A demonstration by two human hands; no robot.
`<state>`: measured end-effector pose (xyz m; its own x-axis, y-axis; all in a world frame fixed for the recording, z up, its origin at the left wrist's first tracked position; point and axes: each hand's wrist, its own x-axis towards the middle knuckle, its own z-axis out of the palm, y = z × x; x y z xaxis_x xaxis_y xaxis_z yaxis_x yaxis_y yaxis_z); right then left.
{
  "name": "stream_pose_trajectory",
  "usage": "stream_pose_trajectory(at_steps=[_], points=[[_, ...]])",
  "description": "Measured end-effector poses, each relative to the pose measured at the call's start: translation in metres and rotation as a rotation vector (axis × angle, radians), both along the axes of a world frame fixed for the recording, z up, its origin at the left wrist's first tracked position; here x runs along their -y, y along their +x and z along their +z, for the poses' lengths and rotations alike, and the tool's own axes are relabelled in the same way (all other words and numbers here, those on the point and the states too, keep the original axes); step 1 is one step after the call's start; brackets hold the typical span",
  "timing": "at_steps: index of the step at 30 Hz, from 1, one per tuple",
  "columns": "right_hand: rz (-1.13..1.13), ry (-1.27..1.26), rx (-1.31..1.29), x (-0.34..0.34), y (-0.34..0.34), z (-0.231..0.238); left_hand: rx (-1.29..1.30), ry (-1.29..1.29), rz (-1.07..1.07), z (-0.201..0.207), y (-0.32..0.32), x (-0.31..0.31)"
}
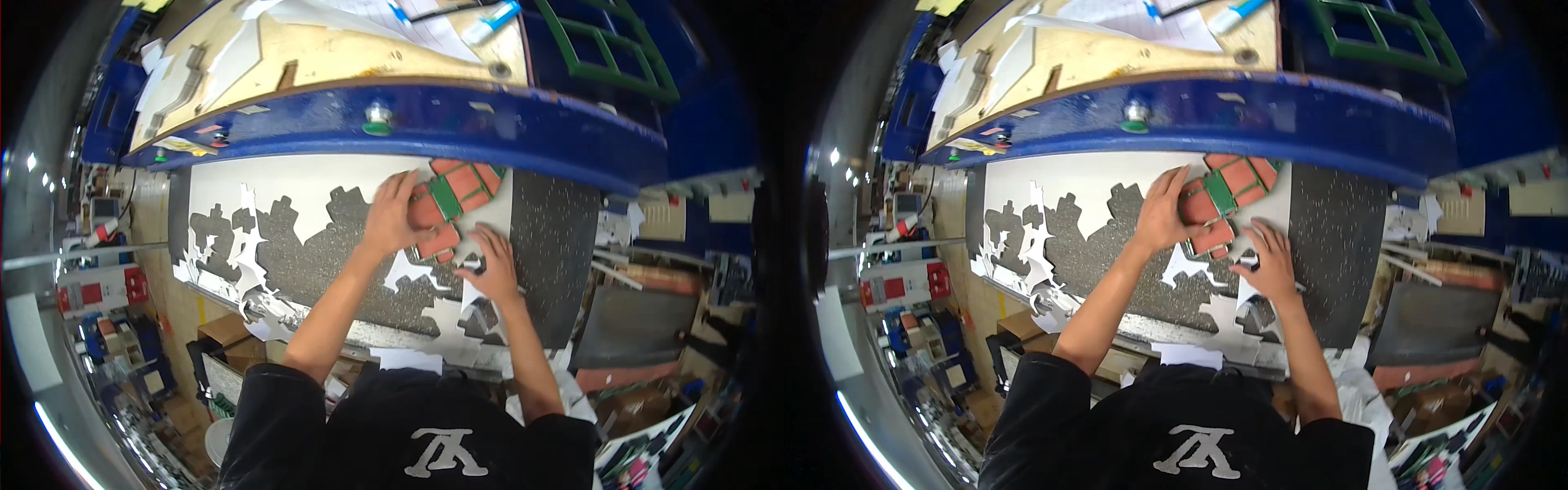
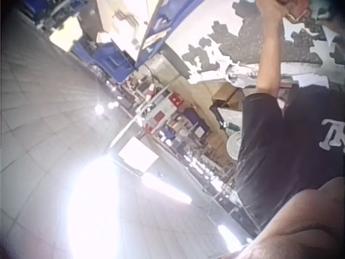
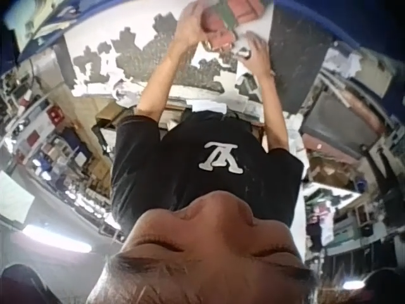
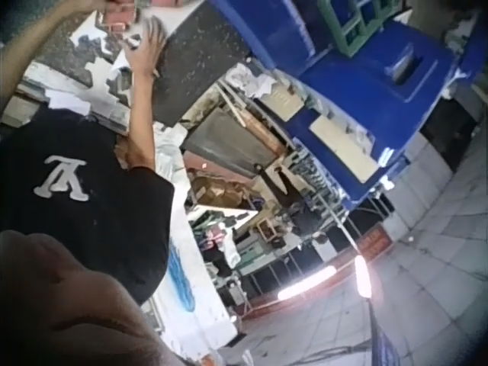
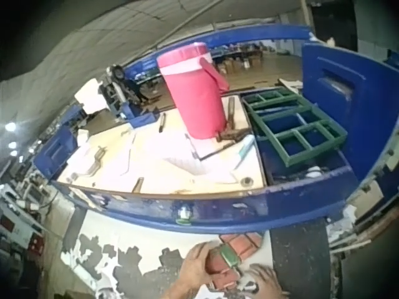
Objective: The recorder operates a die-cutting machine to cut shapes from flat material, likely for footwear components.
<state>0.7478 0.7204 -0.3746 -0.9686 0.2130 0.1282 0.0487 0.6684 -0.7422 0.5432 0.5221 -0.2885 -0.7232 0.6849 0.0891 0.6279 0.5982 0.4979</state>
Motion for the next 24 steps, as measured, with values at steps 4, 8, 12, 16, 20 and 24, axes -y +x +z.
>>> stream_pose_trajectory(at_steps=[4,8,12,16,20,24], points=[[-0.135,-0.086,-0.139,-0.034,-0.023,-0.006,0.157,-0.259,0.116,-0.017,0.002,0.064],[-0.137,0.061,-0.004,-0.058,-0.067,0.014,0.068,-0.215,-0.03,-0.025,-0.012,0.067],[-0.328,0.293,0.099,-0.026,-0.069,0.015,0.021,-0.024,0.023,-0.027,-0.053,0.073],[-0.478,0.236,0.112,0.006,-0.037,-0.015,0.264,0.251,0.148,-0.056,-0.044,0.087],[-0.535,0.265,-0.003,0.016,-0.016,-0.039,0.31,0.457,0.027,-0.068,-0.012,0.103],[-0.578,0.279,-0.06,0.045,-0.013,-0.039,0.134,0.297,0.003,-0.085,0.008,0.098]])
